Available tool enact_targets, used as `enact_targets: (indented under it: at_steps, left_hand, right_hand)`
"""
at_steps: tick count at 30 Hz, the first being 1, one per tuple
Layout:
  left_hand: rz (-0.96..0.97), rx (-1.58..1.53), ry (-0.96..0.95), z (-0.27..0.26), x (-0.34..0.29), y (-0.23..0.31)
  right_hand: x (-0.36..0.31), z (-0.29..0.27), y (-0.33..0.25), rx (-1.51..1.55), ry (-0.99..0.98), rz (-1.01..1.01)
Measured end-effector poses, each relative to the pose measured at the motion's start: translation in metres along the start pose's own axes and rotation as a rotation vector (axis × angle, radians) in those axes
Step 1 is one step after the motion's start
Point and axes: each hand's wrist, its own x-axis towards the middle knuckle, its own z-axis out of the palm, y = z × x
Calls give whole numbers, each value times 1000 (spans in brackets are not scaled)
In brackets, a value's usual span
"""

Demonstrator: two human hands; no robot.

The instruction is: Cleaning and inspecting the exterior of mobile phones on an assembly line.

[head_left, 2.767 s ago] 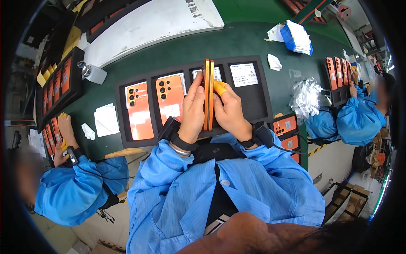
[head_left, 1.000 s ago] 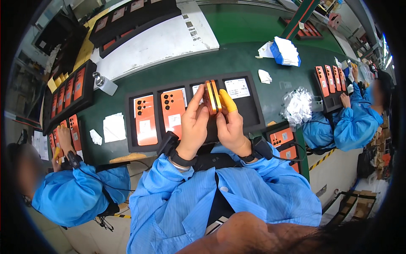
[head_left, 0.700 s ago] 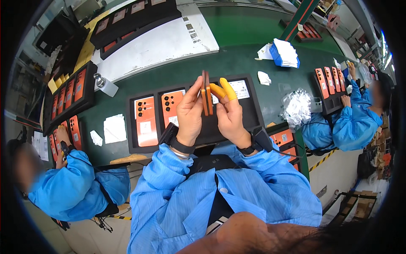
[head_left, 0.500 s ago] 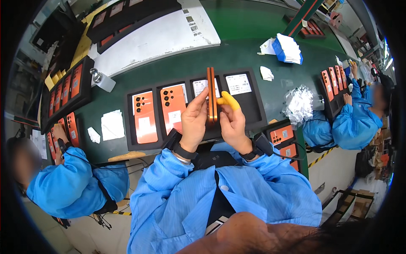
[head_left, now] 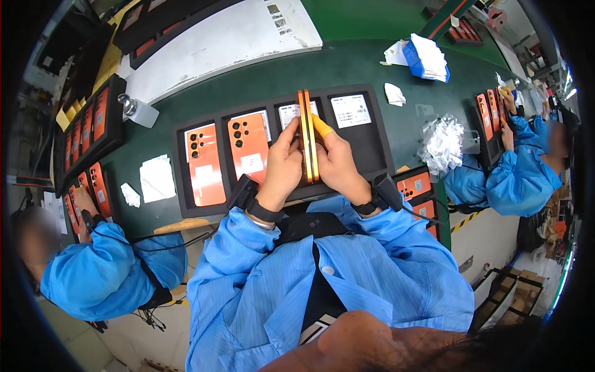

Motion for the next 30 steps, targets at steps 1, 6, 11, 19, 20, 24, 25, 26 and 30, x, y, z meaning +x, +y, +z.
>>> enact_targets:
  at_steps: [1, 6, 11, 19, 20, 24, 25, 26, 30]
  left_hand:
    - [1, 17, -15, -2, 2, 0]
    - [57, -13, -65, -3, 0, 0]
    - [89, -7, -103, -3, 0, 3]
    - [70, -11, -86, -3, -1, 4]
    - [73, -14, -79, -3, -1, 3]
    - [106, 48, -36, -2, 0, -2]
    - [93, 30, -25, 0, 0, 0]
    - [80, 13, -14, 1, 1, 2]
    - [103, 63, -17, -1, 6, 0]
  right_hand:
    - [1, 1, 2, 15, 15, -2]
    - [-4, 3, 11, 128, 78, -88]
    - [-2, 6, 16, 208, 113, -124]
    - [-2, 7, 12, 181, 113, -98]
    - [-2, 7, 11, 181, 114, -99]
    - [-1, 7, 11, 157, 112, -113]
    - [-1, 6, 13, 139, 110, -120]
    - [0, 7, 15, 138, 112, -125]
    - [1, 6, 12, 118, 115, -123]
